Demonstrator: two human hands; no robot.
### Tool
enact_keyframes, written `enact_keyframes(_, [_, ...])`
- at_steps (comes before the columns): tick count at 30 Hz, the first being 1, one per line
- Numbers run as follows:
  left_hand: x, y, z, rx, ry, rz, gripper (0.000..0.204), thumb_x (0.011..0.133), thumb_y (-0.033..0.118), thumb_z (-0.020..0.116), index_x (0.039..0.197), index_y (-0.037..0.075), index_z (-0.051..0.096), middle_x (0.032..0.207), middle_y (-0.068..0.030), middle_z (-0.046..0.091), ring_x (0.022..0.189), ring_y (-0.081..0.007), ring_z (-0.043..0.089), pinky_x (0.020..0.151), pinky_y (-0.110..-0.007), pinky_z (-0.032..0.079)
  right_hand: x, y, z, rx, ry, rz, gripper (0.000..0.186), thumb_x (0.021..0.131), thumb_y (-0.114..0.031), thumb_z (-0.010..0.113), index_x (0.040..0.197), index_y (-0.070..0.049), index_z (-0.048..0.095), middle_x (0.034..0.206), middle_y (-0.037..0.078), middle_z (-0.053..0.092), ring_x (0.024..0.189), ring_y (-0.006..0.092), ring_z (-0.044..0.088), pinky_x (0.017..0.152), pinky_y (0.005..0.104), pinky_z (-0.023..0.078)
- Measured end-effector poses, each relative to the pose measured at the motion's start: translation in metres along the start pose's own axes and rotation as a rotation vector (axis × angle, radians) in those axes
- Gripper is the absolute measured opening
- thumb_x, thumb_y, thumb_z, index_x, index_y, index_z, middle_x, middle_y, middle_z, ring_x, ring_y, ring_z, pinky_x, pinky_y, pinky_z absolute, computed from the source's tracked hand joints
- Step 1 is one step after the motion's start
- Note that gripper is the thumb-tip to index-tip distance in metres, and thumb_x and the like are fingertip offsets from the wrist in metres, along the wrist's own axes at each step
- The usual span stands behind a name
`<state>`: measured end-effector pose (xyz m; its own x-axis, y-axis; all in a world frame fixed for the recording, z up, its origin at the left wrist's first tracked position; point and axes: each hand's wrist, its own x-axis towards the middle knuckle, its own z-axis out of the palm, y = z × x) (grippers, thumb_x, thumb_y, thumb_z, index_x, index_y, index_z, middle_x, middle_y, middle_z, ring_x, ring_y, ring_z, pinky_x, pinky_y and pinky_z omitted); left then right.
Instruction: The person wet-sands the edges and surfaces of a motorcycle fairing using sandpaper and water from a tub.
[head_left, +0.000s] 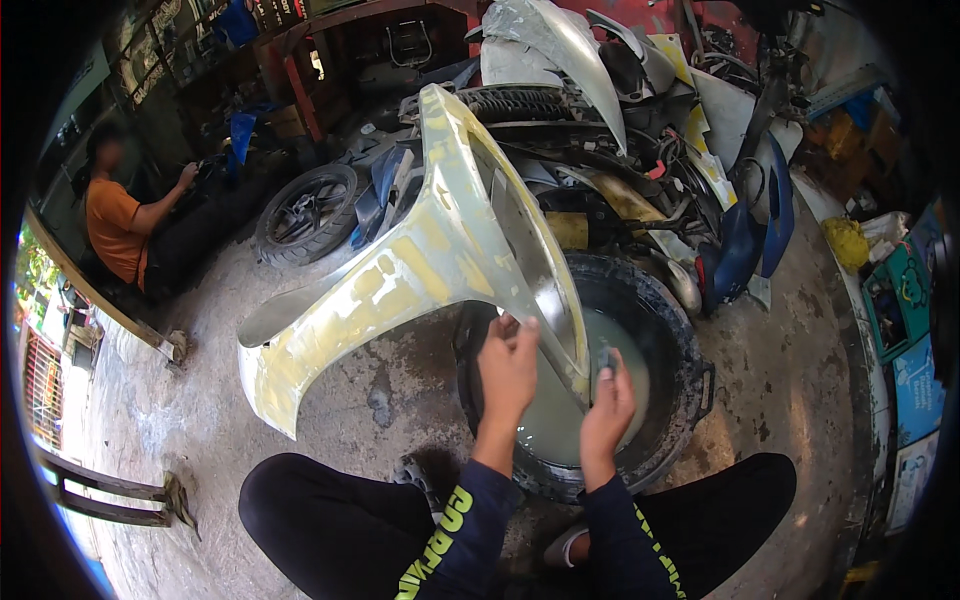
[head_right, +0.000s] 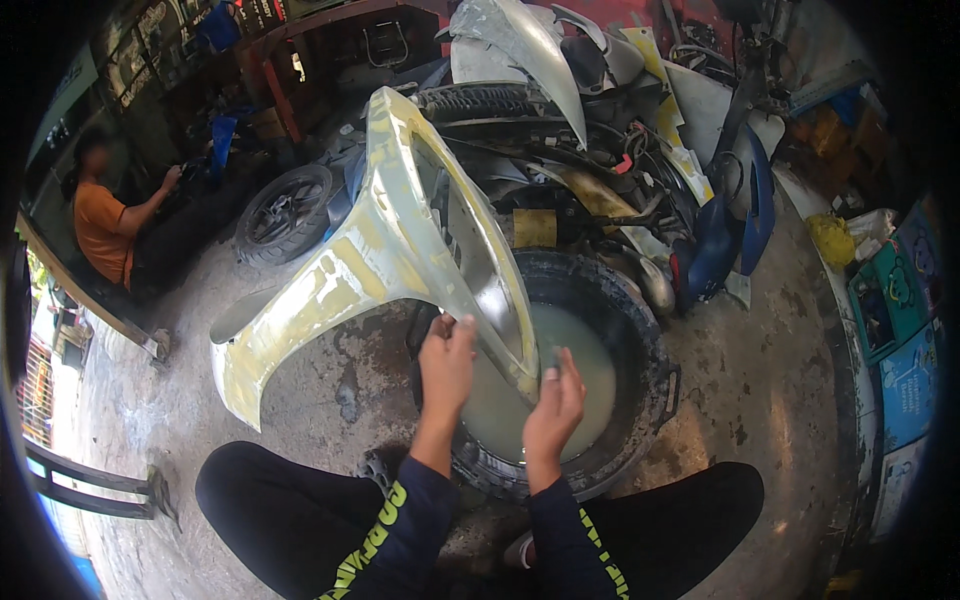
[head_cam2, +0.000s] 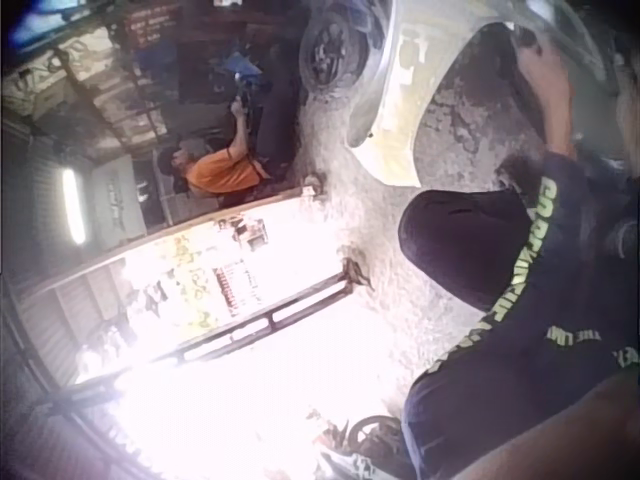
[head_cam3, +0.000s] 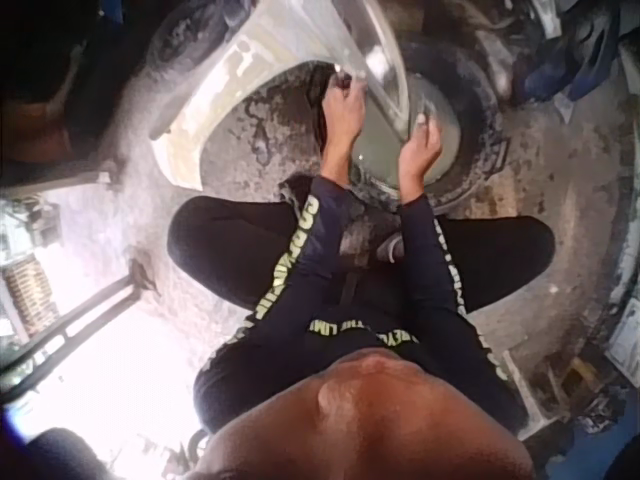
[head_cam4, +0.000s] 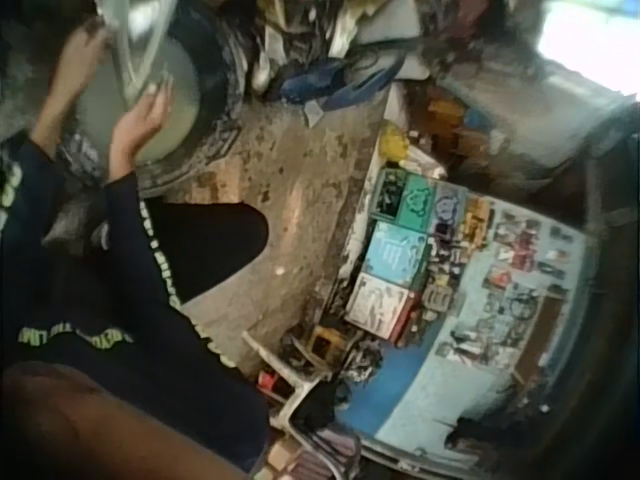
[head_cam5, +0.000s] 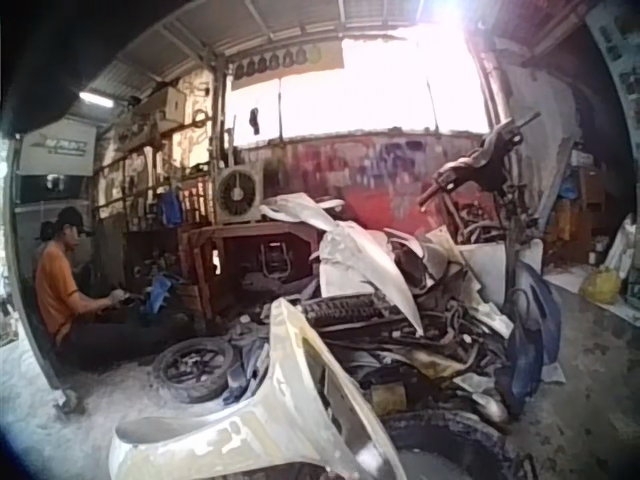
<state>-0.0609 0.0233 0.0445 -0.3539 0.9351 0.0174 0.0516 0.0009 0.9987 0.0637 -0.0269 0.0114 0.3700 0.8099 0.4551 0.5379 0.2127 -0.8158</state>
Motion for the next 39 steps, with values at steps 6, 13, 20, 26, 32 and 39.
enact_keyframes(6, [-0.019, -0.029, 0.020, -0.323, -0.263, 0.059, 0.068, 0.090, 0.017, 0.068, 0.145, 0.000, 0.031, 0.136, -0.0174, 0.049, 0.119, -0.0255, 0.053, 0.101, -0.037, 0.043, 0.025, 0.082, -0.010, 0.548, 0.208, 0.910, 0.009, 0.093, -0.014, 0.055, 0.097, -0.006, 0.058, 0.093, 0.002, 0.062, 0.078, 0.0163, 0.057, 0.065, 0.0320, 0.047])
enact_keyframes(13, [-0.045, -0.044, 0.053, -0.451, -0.209, -0.015, 0.062, 0.088, 0.011, 0.070, 0.138, 0.001, 0.035, 0.127, -0.0145, 0.052, 0.116, -0.0225, 0.052, 0.101, -0.035, 0.040, -0.010, 0.231, 0.011, 0.329, 0.030, 1.245, 0.018, 0.089, -0.008, 0.055, 0.106, -0.008, 0.060, 0.100, 0.010, 0.062, 0.080, 0.0289, 0.062, 0.057, 0.0410, 0.053])
enact_keyframes(20, [-0.047, -0.039, 0.049, -0.200, -0.249, 0.007, 0.067, 0.083, 0.007, 0.071, 0.138, -0.001, 0.034, 0.123, -0.0158, 0.055, 0.111, -0.0223, 0.056, 0.094, -0.034, 0.047, -0.024, 0.278, -0.006, -0.080, -0.105, 1.268, 0.030, 0.086, -0.006, 0.050, 0.113, -0.001, 0.061, 0.108, 0.018, 0.063, 0.088, 0.0346, 0.067, 0.070, 0.0464, 0.054])
enact_keyframes(26, [-0.042, -0.050, 0.046, -0.472, -0.201, -0.081, 0.067, 0.084, 0.006, 0.070, 0.140, 0.004, 0.033, 0.128, -0.0134, 0.051, 0.115, -0.0223, 0.054, 0.096, -0.036, 0.045, 0.062, 0.174, -0.032, 0.672, -0.516, 1.086, 0.034, 0.080, -0.001, 0.050, 0.112, -0.003, 0.061, 0.106, 0.013, 0.063, 0.085, 0.0306, 0.068, 0.061, 0.0444, 0.054])
enact_keyframes(32, [-0.033, -0.033, 0.052, -0.885, -0.238, -0.312, 0.057, 0.097, 0.035, 0.056, 0.143, 0.012, 0.032, 0.133, -0.0081, 0.047, 0.121, -0.0220, 0.048, 0.100, -0.040, 0.040, 0.164, -0.037, -0.050, 0.230, -0.988, 0.460, 0.030, 0.080, 0.002, 0.051, 0.105, 0.006, 0.066, 0.087, 0.013, 0.069, 0.066, 0.0220, 0.067, 0.053, 0.0312, 0.054])
enact_keyframes(39, [-0.031, -0.034, 0.059, -1.009, -0.246, -0.353, 0.078, 0.092, 0.073, 0.036, 0.138, 0.010, 0.038, 0.123, -0.0077, 0.053, 0.112, -0.0234, 0.054, 0.090, -0.042, 0.045, 0.165, -0.099, -0.039, -0.157, -0.961, -0.185, 0.032, 0.086, 0.004, 0.050, 0.111, -0.003, 0.069, 0.088, 0.012, 0.070, 0.071, 0.0194, 0.066, 0.064, 0.0309, 0.054])
